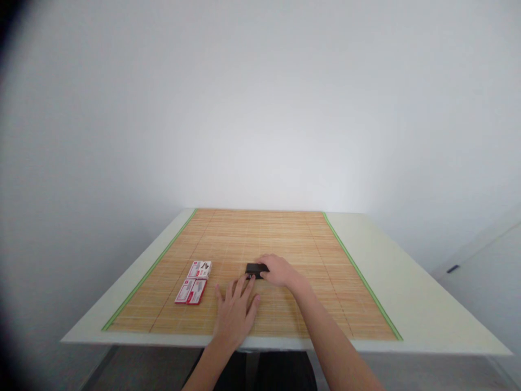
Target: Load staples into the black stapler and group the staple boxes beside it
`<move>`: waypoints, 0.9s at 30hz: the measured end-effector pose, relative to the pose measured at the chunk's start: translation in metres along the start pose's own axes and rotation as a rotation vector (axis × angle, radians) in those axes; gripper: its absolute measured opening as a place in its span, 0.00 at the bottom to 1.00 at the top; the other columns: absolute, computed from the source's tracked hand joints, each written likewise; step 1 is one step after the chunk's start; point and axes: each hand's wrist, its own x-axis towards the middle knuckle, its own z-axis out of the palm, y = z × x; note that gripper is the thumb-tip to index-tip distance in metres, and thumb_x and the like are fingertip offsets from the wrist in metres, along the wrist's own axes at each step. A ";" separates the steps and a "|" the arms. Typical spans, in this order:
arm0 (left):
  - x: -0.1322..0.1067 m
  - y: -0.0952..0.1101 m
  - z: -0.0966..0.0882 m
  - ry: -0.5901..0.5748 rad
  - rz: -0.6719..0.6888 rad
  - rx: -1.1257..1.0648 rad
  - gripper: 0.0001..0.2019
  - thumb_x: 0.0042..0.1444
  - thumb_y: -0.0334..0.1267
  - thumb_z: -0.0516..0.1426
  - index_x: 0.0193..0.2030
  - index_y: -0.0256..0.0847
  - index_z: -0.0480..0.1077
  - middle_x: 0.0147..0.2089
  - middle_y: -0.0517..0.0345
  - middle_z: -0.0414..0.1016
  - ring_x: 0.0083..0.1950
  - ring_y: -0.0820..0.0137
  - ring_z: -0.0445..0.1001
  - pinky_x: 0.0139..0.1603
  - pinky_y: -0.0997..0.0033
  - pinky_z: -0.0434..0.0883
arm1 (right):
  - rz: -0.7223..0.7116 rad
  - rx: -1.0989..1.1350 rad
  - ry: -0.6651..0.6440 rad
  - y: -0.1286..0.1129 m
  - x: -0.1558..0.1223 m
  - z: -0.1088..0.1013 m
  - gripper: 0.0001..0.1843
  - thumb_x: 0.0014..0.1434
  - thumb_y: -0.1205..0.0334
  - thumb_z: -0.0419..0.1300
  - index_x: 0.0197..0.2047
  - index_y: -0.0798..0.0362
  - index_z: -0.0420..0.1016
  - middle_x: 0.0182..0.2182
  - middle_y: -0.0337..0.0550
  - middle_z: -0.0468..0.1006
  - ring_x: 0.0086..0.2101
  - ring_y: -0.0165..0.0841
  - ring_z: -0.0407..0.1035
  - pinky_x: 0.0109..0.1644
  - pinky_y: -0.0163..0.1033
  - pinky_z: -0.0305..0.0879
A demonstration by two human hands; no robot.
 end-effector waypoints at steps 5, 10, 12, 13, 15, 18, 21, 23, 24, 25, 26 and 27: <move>0.000 0.006 0.008 0.012 -0.048 0.020 0.24 0.70 0.48 0.50 0.70 0.51 0.66 0.72 0.50 0.64 0.69 0.42 0.59 0.70 0.20 0.39 | 0.048 0.033 0.044 -0.023 0.017 0.016 0.14 0.54 0.51 0.70 0.38 0.51 0.81 0.40 0.43 0.80 0.43 0.39 0.72 0.48 0.40 0.63; 0.000 0.007 0.007 0.003 -0.058 0.007 0.25 0.68 0.48 0.51 0.71 0.53 0.63 0.73 0.52 0.62 0.70 0.41 0.59 0.70 0.19 0.39 | 0.098 0.147 0.237 -0.029 0.021 0.012 0.10 0.49 0.56 0.72 0.32 0.52 0.80 0.42 0.46 0.76 0.49 0.42 0.67 0.56 0.45 0.59; 0.001 0.007 0.004 0.000 -0.059 -0.002 0.27 0.68 0.46 0.51 0.73 0.55 0.60 0.74 0.53 0.61 0.70 0.42 0.59 0.70 0.19 0.39 | 0.134 0.236 0.327 -0.013 0.008 0.000 0.08 0.52 0.56 0.69 0.34 0.51 0.80 0.41 0.45 0.76 0.48 0.40 0.67 0.55 0.43 0.60; 0.002 0.008 0.003 -0.002 -0.061 -0.006 0.28 0.68 0.45 0.51 0.74 0.55 0.59 0.74 0.53 0.61 0.70 0.43 0.59 0.70 0.20 0.39 | 0.161 0.286 0.376 -0.002 -0.001 -0.005 0.09 0.56 0.54 0.66 0.36 0.50 0.81 0.41 0.44 0.77 0.46 0.39 0.68 0.54 0.43 0.61; 0.002 0.009 0.000 -0.005 -0.067 -0.011 0.28 0.67 0.44 0.51 0.74 0.55 0.58 0.74 0.54 0.60 0.70 0.43 0.59 0.70 0.20 0.39 | 0.234 0.397 0.460 0.022 -0.025 -0.012 0.14 0.60 0.50 0.61 0.41 0.51 0.81 0.36 0.44 0.77 0.39 0.36 0.69 0.47 0.41 0.64; 0.002 0.011 -0.002 -0.003 -0.069 -0.019 0.28 0.68 0.44 0.51 0.74 0.56 0.58 0.74 0.54 0.60 0.70 0.44 0.58 0.71 0.20 0.38 | 0.360 0.572 0.572 0.049 -0.060 -0.004 0.25 0.65 0.44 0.51 0.48 0.53 0.79 0.33 0.43 0.77 0.31 0.34 0.68 0.36 0.38 0.65; 0.003 0.012 -0.001 0.007 -0.066 -0.025 0.28 0.68 0.43 0.52 0.74 0.55 0.59 0.74 0.53 0.61 0.70 0.45 0.58 0.71 0.21 0.40 | 0.464 0.718 0.624 0.063 -0.082 0.018 0.29 0.63 0.40 0.51 0.51 0.54 0.78 0.26 0.39 0.73 0.24 0.32 0.64 0.25 0.34 0.58; 0.004 0.011 0.000 0.011 -0.057 -0.040 0.27 0.68 0.41 0.52 0.73 0.54 0.60 0.73 0.53 0.62 0.70 0.47 0.59 0.72 0.24 0.44 | 0.507 0.793 0.645 0.067 -0.088 0.030 0.30 0.61 0.38 0.53 0.51 0.54 0.78 0.24 0.37 0.71 0.21 0.31 0.62 0.22 0.34 0.55; 0.004 0.008 0.000 0.014 -0.057 -0.053 0.26 0.68 0.40 0.52 0.72 0.53 0.63 0.73 0.53 0.63 0.70 0.49 0.60 0.73 0.26 0.45 | 0.520 0.820 0.652 0.068 -0.089 0.034 0.30 0.60 0.37 0.54 0.51 0.54 0.79 0.23 0.37 0.71 0.21 0.31 0.61 0.21 0.34 0.55; 0.003 0.005 -0.001 0.022 -0.061 -0.066 0.24 0.68 0.38 0.52 0.69 0.53 0.65 0.71 0.54 0.64 0.69 0.51 0.61 0.73 0.29 0.47 | 0.528 0.843 0.655 0.069 -0.090 0.036 0.31 0.60 0.37 0.56 0.50 0.54 0.79 0.23 0.37 0.71 0.21 0.31 0.61 0.21 0.33 0.54; 0.002 -0.001 -0.004 0.039 -0.072 -0.076 0.22 0.68 0.37 0.51 0.67 0.52 0.69 0.69 0.54 0.67 0.68 0.53 0.63 0.73 0.32 0.49 | 0.531 0.860 0.660 0.069 -0.091 0.037 0.31 0.59 0.37 0.56 0.51 0.54 0.79 0.24 0.37 0.71 0.21 0.31 0.61 0.21 0.34 0.54; 0.001 -0.008 -0.008 0.066 -0.094 -0.077 0.20 0.68 0.36 0.51 0.64 0.51 0.71 0.67 0.54 0.69 0.67 0.55 0.65 0.73 0.35 0.52 | 0.528 0.862 0.678 0.068 -0.092 0.037 0.31 0.59 0.37 0.57 0.51 0.55 0.79 0.24 0.37 0.71 0.22 0.31 0.61 0.22 0.34 0.54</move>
